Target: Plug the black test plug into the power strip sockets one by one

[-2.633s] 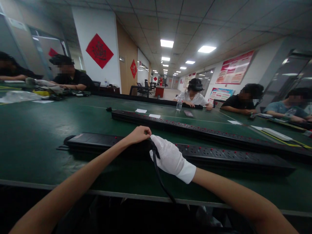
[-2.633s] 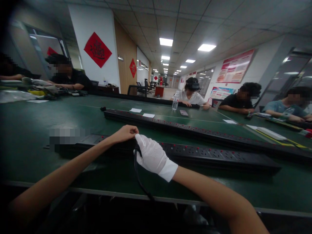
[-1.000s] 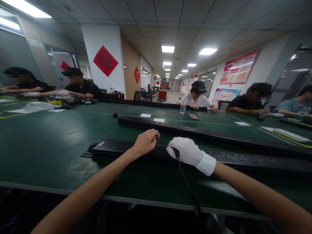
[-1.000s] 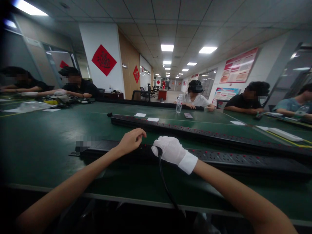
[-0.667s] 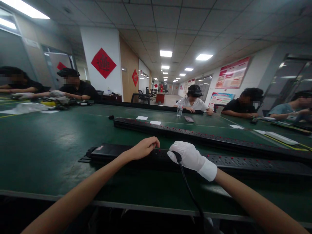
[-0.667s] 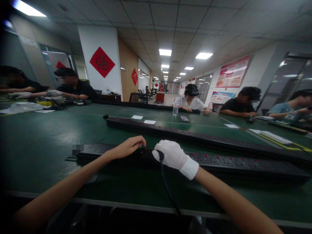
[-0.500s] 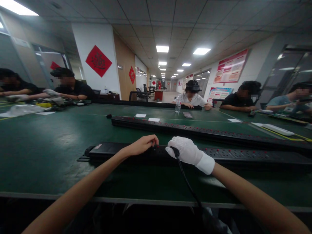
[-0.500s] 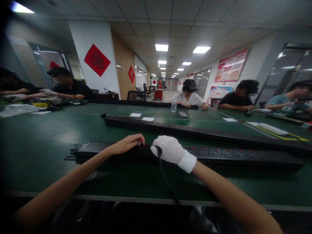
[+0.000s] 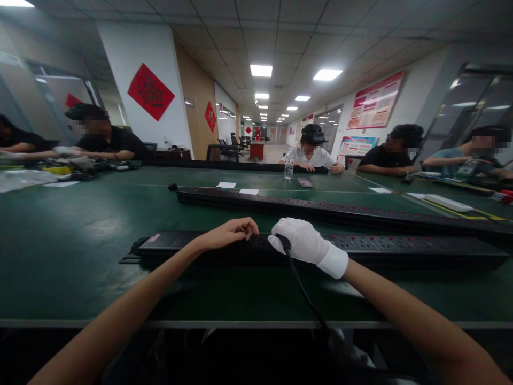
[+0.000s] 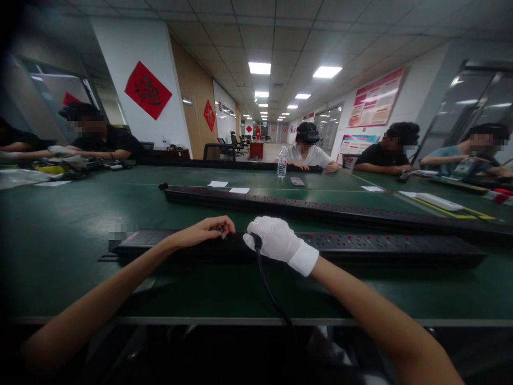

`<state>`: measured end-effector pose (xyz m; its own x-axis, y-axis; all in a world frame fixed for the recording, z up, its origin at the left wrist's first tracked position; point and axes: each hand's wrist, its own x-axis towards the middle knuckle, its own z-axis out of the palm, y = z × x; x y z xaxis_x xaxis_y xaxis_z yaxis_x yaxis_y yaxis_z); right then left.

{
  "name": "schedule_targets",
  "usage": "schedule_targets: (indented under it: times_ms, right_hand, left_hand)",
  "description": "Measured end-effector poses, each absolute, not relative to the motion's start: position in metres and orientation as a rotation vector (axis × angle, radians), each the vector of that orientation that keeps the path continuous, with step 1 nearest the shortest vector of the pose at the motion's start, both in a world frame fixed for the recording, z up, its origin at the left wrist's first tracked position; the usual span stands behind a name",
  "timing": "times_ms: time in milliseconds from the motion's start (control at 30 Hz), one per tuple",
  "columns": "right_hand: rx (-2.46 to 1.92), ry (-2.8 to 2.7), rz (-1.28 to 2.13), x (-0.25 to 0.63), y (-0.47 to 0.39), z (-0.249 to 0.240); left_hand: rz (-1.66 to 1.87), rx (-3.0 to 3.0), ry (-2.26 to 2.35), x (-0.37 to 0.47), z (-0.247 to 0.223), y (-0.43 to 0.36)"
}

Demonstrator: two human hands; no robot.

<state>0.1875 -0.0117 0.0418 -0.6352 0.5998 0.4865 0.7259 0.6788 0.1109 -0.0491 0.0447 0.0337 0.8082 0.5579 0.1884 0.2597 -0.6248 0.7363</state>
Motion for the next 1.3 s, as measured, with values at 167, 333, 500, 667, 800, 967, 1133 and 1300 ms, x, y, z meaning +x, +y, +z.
schedule_targets:
  times_ms: [167, 333, 500, 667, 800, 967, 1133, 1300]
  right_hand:
    - [-1.047, -2.464, -0.443, 0.1876, -0.0105, 0.0401]
    - [-1.055, -2.475, -0.45, 0.1871, -0.0123, 0.0419]
    - [-1.058, -2.457, -0.427, 0.1875, -0.0122, 0.0398]
    - [-1.062, -2.441, -0.42, 0.1874, -0.0122, 0.0385]
    - [-1.065, -2.446, -0.425, 0.1874, -0.0126, 0.0395]
    - [-1.038, -2.449, -0.393, 0.1875, -0.0122, 0.0403]
    - [-1.035, -2.442, -0.41, 0.187, -0.012, 0.0397]
    - [-1.038, -2.444, -0.405, 0.1868, -0.0128, 0.0406]
  left_hand:
    - [0.485, 2.305, 0.589, -0.0504, 0.0347, 0.0449]
    - [0.469, 2.288, 0.603, -0.0502, 0.0348, 0.0461]
    - [0.465, 2.273, 0.623, -0.0497, 0.0347, 0.0466]
    - [0.479, 2.271, 0.596, -0.0494, 0.0349, 0.0465]
    - [0.477, 2.243, 0.64, -0.0488, 0.0352, 0.0473]
    - [0.52, 2.232, 0.619, -0.0488, 0.036, 0.0469]
    - [0.537, 2.225, 0.617, -0.0488, 0.0354, 0.0475]
    - [0.515, 2.216, 0.623, -0.0493, 0.0354, 0.0492]
